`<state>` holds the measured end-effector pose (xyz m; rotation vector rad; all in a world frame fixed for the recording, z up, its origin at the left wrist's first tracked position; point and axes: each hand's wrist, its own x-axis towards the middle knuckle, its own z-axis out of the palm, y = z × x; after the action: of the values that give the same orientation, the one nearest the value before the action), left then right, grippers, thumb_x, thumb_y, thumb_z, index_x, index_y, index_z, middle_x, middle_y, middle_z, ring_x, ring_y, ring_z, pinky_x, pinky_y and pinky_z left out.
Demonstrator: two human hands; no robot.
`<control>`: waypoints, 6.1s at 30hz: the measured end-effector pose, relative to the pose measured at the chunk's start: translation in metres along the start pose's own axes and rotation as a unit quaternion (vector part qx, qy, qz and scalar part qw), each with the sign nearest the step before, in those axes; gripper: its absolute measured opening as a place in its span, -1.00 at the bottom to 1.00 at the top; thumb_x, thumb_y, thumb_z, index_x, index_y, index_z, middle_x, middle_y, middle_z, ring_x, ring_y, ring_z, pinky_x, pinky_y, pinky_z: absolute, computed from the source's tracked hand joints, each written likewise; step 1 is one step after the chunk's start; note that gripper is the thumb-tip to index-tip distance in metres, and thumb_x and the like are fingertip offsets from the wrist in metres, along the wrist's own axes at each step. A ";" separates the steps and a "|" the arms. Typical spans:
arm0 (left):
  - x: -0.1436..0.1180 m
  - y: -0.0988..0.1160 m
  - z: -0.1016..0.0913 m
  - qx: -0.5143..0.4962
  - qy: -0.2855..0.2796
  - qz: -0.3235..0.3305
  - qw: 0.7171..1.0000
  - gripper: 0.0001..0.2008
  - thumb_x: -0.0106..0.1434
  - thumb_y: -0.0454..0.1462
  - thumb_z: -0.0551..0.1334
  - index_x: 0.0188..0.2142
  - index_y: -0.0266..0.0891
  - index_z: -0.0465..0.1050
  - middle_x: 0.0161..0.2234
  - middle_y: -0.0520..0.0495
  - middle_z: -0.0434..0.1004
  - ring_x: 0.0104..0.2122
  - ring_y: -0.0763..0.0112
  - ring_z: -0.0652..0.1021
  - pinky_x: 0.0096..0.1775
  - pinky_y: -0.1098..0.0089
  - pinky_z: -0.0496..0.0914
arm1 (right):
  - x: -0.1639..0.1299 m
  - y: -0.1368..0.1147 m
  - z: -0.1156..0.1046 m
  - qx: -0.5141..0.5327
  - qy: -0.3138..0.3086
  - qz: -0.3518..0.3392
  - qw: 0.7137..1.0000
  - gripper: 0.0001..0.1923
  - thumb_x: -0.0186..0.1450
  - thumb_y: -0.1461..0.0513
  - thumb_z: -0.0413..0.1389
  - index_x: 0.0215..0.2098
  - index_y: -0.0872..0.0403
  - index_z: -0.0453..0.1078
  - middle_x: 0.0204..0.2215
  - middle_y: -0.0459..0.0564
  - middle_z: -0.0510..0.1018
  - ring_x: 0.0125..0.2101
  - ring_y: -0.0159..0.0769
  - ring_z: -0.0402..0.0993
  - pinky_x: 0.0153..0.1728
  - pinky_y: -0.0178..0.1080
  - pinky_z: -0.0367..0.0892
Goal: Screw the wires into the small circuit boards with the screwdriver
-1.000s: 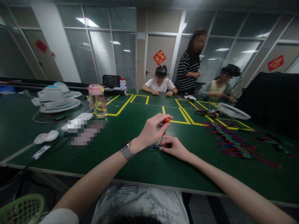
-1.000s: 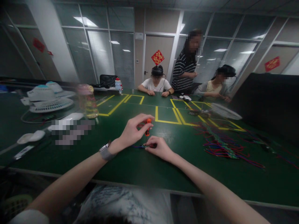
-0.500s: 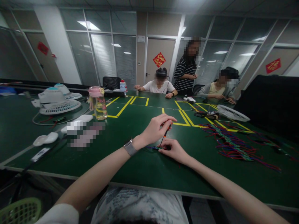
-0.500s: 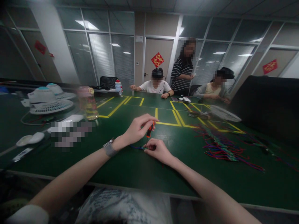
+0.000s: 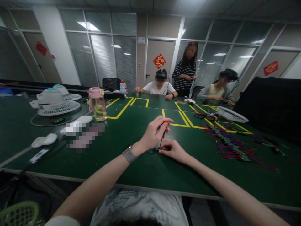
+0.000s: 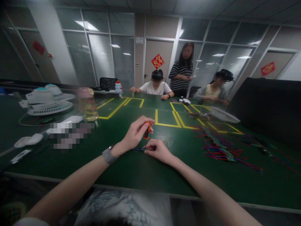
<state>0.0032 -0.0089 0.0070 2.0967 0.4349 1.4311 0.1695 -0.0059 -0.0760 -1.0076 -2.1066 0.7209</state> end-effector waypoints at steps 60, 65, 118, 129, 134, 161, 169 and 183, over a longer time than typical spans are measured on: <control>-0.002 -0.015 -0.001 -0.188 0.021 -0.114 0.975 -0.71 0.33 -0.23 0.12 0.02 -0.24 0.38 -0.23 -0.08 0.48 -0.38 0.49 0.56 -0.31 0.46 0.48 | -0.004 -0.006 -0.003 -0.097 -0.011 -0.017 0.995 -0.93 0.18 0.27 0.20 -0.37 0.12 0.51 -0.48 -0.09 0.39 -0.51 -0.41 0.30 -0.46 -0.34 0.23; -0.003 -0.016 -0.002 -0.187 0.045 -0.113 0.975 -0.71 0.34 -0.19 0.10 -0.02 -0.23 0.42 -0.14 -0.12 0.48 -0.33 0.45 0.56 -0.33 0.46 0.50 | -0.006 -0.007 -0.002 -0.107 -0.012 -0.031 0.994 -0.92 0.21 0.26 0.17 -0.36 0.10 0.50 -0.45 -0.08 0.40 -0.50 -0.40 0.31 -0.45 -0.34 0.24; 0.000 -0.021 -0.007 -0.124 0.077 -0.093 0.985 -0.71 0.32 -0.22 0.15 -0.01 -0.28 0.44 -0.13 -0.18 0.54 -0.27 0.41 0.58 -0.26 0.41 0.53 | 0.003 0.009 -0.007 -0.091 -0.029 -0.032 0.995 -0.62 0.17 0.09 0.26 -0.05 -0.01 0.53 0.10 0.14 0.45 0.13 -0.01 0.35 0.16 0.11 0.18; -0.003 -0.025 -0.008 -0.037 0.081 -0.060 0.994 -0.72 0.33 -0.21 0.14 -0.01 -0.20 0.43 -0.14 -0.12 0.46 -0.31 0.46 0.54 -0.29 0.47 0.50 | 0.005 0.012 -0.010 -0.113 -0.039 -0.039 0.992 -0.72 0.27 0.08 0.16 -0.08 -0.08 0.54 0.10 0.07 0.47 0.13 -0.04 0.35 0.17 0.07 0.18; -0.003 -0.021 -0.009 0.065 0.101 -0.025 0.992 -0.79 0.28 -0.22 0.21 -0.11 -0.17 0.49 -0.21 -0.07 0.37 -0.26 0.44 0.48 -0.27 0.50 0.46 | 0.006 0.013 -0.010 -0.125 -0.035 -0.034 0.991 -0.71 0.29 0.08 0.14 -0.06 -0.04 0.53 0.11 0.11 0.45 0.16 -0.05 0.31 0.16 0.06 0.20; -0.003 -0.028 -0.007 -0.075 0.105 -0.067 0.989 -0.65 0.37 -0.21 0.08 0.10 -0.20 0.37 -0.06 -0.17 0.51 -0.21 0.37 0.57 -0.20 0.36 0.52 | 0.006 0.015 -0.010 -0.141 -0.032 -0.048 0.988 -0.68 0.28 0.08 0.15 -0.03 -0.04 0.52 0.09 0.09 0.47 0.13 -0.03 0.35 0.14 0.06 0.25; -0.005 -0.025 -0.007 0.066 0.129 -0.011 0.989 -0.75 0.31 -0.23 0.18 -0.05 -0.14 0.51 -0.16 -0.09 0.37 -0.22 0.45 0.48 -0.22 0.49 0.46 | 0.006 0.017 -0.010 -0.143 -0.030 -0.051 0.988 -0.70 0.29 0.11 0.13 -0.05 -0.05 0.53 0.09 0.09 0.47 0.13 -0.03 0.35 0.13 0.06 0.25; -0.007 -0.022 -0.003 0.091 0.149 -0.007 0.985 -0.80 0.29 -0.24 0.21 -0.10 -0.16 0.49 -0.24 -0.05 0.39 -0.27 0.46 0.47 -0.25 0.47 0.45 | 0.006 0.017 -0.010 -0.121 -0.025 -0.040 0.992 -0.71 0.27 0.11 0.15 -0.07 -0.04 0.54 0.08 0.09 0.48 0.13 -0.02 0.35 0.15 0.07 0.23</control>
<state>-0.0010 0.0051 -0.0108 2.0143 0.7207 1.7632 0.1816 0.0099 -0.0804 -1.0325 -2.3049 0.4638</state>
